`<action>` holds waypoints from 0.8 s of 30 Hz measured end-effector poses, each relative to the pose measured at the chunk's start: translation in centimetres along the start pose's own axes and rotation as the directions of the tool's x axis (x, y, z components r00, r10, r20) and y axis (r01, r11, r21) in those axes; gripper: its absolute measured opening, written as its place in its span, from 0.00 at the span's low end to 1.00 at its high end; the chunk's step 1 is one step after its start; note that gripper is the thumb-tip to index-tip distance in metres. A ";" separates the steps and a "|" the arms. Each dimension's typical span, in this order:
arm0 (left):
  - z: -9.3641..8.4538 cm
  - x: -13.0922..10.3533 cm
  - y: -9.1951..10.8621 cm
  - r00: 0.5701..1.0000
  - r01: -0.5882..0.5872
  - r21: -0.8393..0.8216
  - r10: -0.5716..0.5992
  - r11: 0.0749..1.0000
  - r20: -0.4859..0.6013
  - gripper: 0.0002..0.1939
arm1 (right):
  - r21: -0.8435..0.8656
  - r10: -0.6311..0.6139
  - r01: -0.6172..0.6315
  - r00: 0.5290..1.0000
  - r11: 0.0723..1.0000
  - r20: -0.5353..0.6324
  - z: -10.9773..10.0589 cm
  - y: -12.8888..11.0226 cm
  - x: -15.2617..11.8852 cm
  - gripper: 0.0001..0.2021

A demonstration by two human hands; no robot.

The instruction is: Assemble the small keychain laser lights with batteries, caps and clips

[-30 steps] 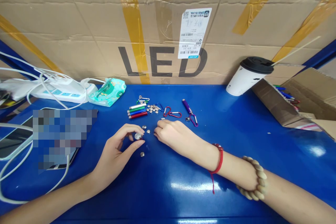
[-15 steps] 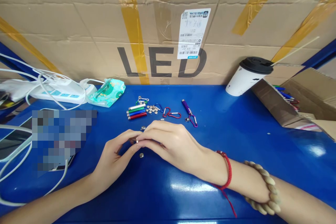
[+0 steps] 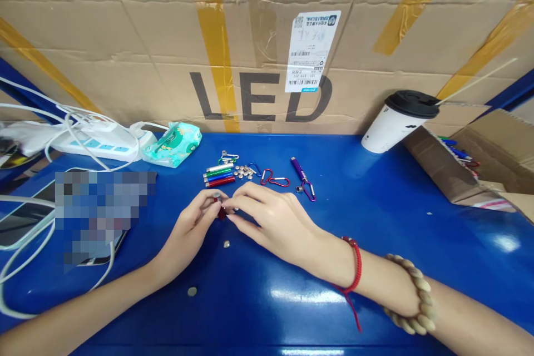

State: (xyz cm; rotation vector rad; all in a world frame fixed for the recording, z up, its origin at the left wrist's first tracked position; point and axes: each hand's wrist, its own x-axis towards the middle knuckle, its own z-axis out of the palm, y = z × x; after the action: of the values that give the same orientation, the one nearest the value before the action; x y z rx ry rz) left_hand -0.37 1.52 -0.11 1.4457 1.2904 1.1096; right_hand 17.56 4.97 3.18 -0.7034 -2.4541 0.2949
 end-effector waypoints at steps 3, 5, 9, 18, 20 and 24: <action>0.2 0.4 -0.3 0.999 0.000 -0.078 -0.004 0.997 -0.053 0.04 | -0.011 -0.045 0.045 0.999 0.999 0.015 0.4 -0.8 -0.1 0.09; 0.4 0.5 -0.4 0.995 -0.005 -0.134 -0.008 0.991 -0.099 0.04 | -0.034 -0.129 0.131 0.990 0.991 0.056 1.0 -2.1 -0.4 0.09; 0.5 0.6 -0.4 0.983 -0.018 -0.194 -0.019 0.981 -0.183 0.05 | -0.064 -0.361 0.389 0.895 0.919 0.264 3.1 -4.9 -1.4 0.10; 0.3 0.1 0.2 0.984 -0.042 -0.197 0.007 0.979 -0.177 0.04 | -0.199 -0.220 0.319 0.889 0.927 0.402 3.8 -4.1 -1.2 0.10; 0.2 0.0 0.2 0.984 -0.044 -0.177 0.013 0.983 -0.177 0.04 | -0.248 -0.133 0.241 0.913 0.938 0.385 3.4 -3.3 -0.8 0.12; 0.0 -0.2 0.3 0.985 -0.008 -0.118 -0.012 0.993 -0.172 0.06 | -0.307 -0.036 0.142 0.945 0.941 0.326 2.7 -2.1 -0.2 0.16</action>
State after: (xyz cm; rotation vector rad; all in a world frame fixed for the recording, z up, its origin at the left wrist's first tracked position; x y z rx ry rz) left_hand -0.35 1.34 0.13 1.2833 1.3212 1.3117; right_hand 15.28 2.91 1.60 -0.7216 -2.8733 -0.0463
